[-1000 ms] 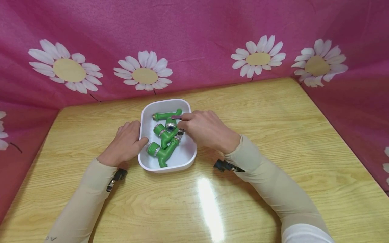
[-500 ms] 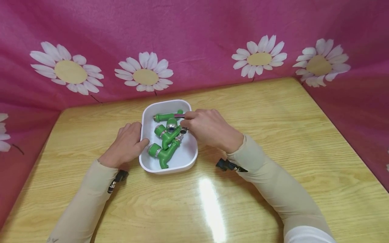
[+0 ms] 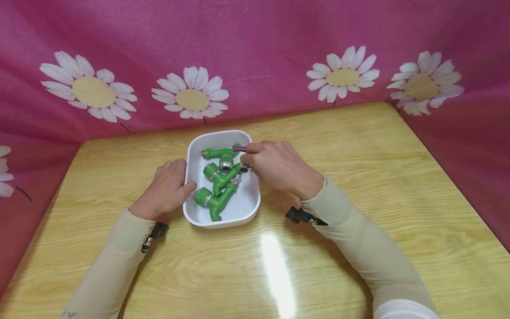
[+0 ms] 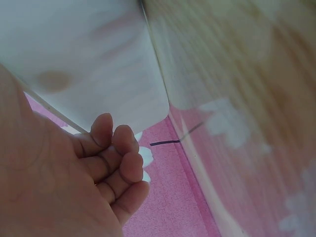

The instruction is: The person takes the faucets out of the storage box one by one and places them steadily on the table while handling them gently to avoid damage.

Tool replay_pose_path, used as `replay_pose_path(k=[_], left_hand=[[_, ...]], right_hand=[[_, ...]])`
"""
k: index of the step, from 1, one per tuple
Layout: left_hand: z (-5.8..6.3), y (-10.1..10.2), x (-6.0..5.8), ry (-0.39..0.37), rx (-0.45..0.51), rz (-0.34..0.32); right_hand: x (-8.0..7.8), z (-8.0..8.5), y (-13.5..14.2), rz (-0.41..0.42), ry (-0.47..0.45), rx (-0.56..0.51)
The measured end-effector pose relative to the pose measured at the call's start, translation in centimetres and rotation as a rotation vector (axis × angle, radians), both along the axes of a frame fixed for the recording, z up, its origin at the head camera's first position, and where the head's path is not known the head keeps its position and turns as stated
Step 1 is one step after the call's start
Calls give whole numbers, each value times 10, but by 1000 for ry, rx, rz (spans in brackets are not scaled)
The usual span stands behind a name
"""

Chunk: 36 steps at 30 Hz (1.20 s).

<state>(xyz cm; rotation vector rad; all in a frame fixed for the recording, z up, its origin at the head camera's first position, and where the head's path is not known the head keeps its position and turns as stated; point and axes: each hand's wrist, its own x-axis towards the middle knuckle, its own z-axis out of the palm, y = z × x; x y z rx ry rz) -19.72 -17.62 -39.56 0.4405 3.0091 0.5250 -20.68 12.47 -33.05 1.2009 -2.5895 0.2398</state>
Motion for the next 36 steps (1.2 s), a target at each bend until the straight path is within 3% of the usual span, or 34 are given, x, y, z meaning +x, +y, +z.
replay_pose_path(k=[36], left_hand=[[0,1,-1,0,1,5]], right_hand=[[-8,0,6,-29,0,2]])
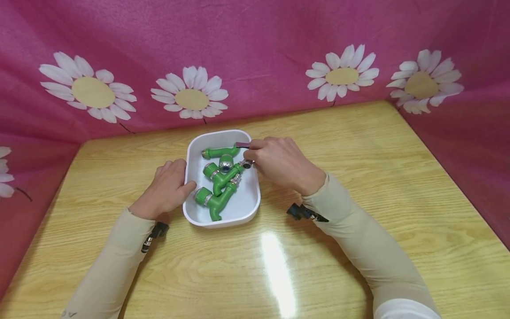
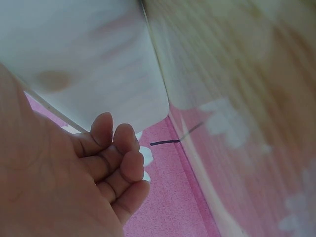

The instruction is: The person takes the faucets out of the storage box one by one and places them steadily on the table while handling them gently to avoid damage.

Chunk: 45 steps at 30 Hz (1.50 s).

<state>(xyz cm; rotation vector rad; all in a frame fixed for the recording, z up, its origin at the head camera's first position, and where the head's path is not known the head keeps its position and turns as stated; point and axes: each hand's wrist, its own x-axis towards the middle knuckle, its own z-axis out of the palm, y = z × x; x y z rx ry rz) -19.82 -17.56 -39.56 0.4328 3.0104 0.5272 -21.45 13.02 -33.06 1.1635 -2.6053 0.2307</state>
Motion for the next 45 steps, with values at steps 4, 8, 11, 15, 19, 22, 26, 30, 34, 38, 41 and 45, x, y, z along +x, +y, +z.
replay_pose_path(k=[4,8,11,15,19,22,26,30,34,38,41,45], left_hand=[[0,-1,0,3,-1,1],[0,-1,0,-2,0,1],[1,-1,0,-5,2,2],[0,-1,1,-2,2,1],[0,-2,1,-5,0,0],[0,-1,0,-7,3,-3],[0,-1,0,-5,4,-2],[1,0,0,-10,2,-3],[1,0,0,-14,5,-1],[1,0,1,-10,3,1],[1,0,2,-9,2,3],[2,1,2,-8,7,1]], right_hand=[[-1,0,0,-6,-6,6],[-1,0,0,-10,-10,11],[-1,0,0,-12,-14,13],[-2,0,0,-9,-18,9],[-3,-1,1,-9,-15,2],[-3,-2,1,-15,-11,1],[-4,-2,2,-20,-14,-2],[-5,-2,3,-21,-17,-1],[-6,-2,4,-28,-27,6],[-7,-2,5,-36,-39,12],[-7,-2,5,-43,-48,16],[-9,-1,7,-53,-55,17]])
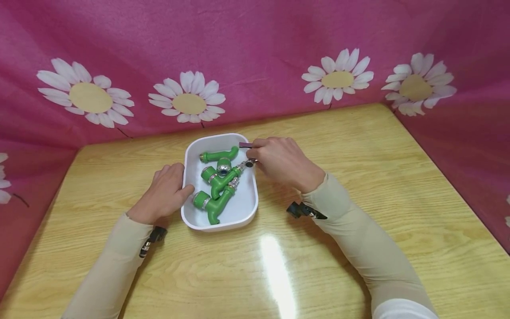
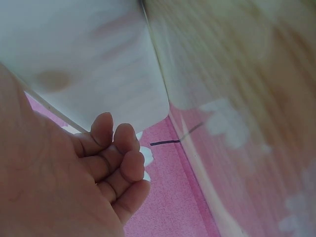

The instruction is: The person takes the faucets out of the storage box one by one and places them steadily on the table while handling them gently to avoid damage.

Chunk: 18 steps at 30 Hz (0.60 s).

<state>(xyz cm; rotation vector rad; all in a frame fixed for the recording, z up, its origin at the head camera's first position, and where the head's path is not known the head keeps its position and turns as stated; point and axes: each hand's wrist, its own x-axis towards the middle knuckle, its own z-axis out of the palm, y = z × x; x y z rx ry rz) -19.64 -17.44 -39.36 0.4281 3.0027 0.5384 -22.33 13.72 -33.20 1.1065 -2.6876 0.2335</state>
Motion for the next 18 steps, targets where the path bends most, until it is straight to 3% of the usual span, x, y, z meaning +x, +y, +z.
replay_pose_path(k=[18], left_hand=[[-2,-1,0,15,4,-10]], right_hand=[[-5,-3,4,-24,1,3]])
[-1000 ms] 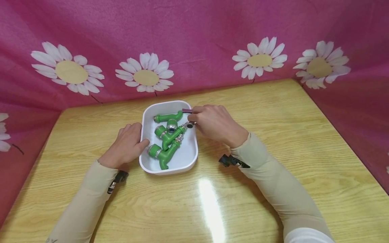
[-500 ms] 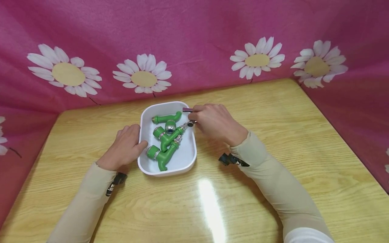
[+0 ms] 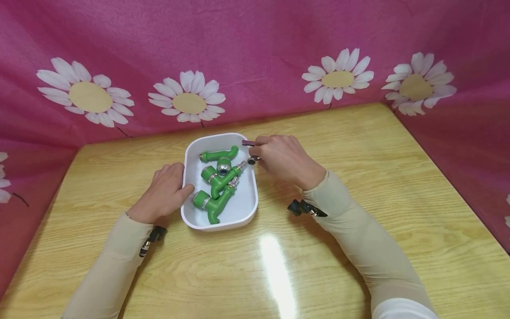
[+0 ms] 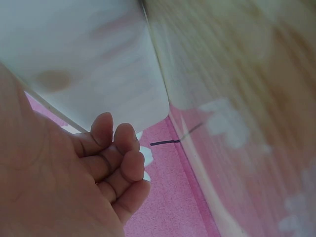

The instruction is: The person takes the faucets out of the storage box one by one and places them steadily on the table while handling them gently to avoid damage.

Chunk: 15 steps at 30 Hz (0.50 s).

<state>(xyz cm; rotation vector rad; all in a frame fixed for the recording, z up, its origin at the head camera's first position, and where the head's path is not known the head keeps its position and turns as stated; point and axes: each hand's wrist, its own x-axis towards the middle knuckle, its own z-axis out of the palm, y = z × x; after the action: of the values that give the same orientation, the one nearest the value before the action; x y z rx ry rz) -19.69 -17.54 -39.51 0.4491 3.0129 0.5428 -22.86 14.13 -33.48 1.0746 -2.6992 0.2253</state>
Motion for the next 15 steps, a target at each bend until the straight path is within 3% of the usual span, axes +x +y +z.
replay_pose_path(k=[15], left_hand=[[0,1,0,-3,1,1]], right_hand=[[-6,-5,3,-26,-28,-3]])
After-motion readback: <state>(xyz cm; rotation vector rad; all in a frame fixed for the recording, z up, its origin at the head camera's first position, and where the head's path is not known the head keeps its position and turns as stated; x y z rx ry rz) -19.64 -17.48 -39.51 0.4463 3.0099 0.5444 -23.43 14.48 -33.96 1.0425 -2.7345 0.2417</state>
